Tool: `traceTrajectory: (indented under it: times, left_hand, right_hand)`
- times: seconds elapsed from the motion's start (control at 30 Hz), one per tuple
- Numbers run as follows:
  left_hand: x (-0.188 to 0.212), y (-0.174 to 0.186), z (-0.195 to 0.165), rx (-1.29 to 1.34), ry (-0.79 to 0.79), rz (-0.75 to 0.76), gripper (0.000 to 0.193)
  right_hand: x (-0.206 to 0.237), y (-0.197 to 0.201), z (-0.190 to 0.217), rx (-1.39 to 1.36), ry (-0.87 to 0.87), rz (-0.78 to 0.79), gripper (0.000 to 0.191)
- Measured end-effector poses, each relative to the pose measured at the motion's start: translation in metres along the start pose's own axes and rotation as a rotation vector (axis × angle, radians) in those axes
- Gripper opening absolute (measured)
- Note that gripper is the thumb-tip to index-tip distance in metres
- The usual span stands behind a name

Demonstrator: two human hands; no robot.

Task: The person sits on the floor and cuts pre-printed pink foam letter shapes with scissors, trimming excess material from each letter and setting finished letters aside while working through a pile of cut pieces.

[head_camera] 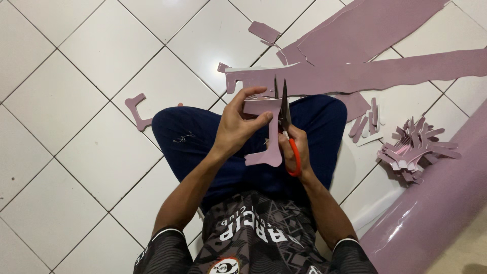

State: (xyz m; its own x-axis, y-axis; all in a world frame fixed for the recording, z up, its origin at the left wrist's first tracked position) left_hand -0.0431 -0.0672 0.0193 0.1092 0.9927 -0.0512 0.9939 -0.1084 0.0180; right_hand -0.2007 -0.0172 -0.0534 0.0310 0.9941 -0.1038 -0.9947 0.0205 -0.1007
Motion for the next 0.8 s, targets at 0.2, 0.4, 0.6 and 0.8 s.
traceTrajectory:
  times: [0.2,0.4,0.6,0.8]
  left_hand:
    - [-0.007,0.007,-0.013,-0.109,0.077,0.056,0.062]
    - [-0.021,0.030,0.004,-0.267,0.095,0.190,0.059]
    - [-0.017,0.010,0.041,0.420,-0.056,0.164,0.056]
    - [0.014,-0.010,0.045,0.168,-0.203,-0.245,0.043]
  right_hand:
    - [0.005,0.003,0.007,0.029,-0.142,-0.018,0.040]
    - [0.007,0.003,0.019,0.107,-0.161,0.037,0.043]
    - [0.004,-0.001,0.006,0.066,-0.194,-0.018,0.041]
    - [0.003,-0.018,0.008,0.046,-0.053,-0.063,0.042]
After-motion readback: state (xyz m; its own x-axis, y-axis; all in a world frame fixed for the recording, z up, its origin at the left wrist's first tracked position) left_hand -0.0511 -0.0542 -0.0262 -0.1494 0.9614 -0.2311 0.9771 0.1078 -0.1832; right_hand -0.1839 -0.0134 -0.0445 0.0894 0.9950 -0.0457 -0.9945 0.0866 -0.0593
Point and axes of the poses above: each hand's wrist, its own x-axis away from the middle knuckle, its own y-axis out of the back of the hand, z = x × y, the point moved 5 cm from there along -x, towards the middle knuckle, and after that the axes turned 10 degrees about -z, right-handed, at the moved point
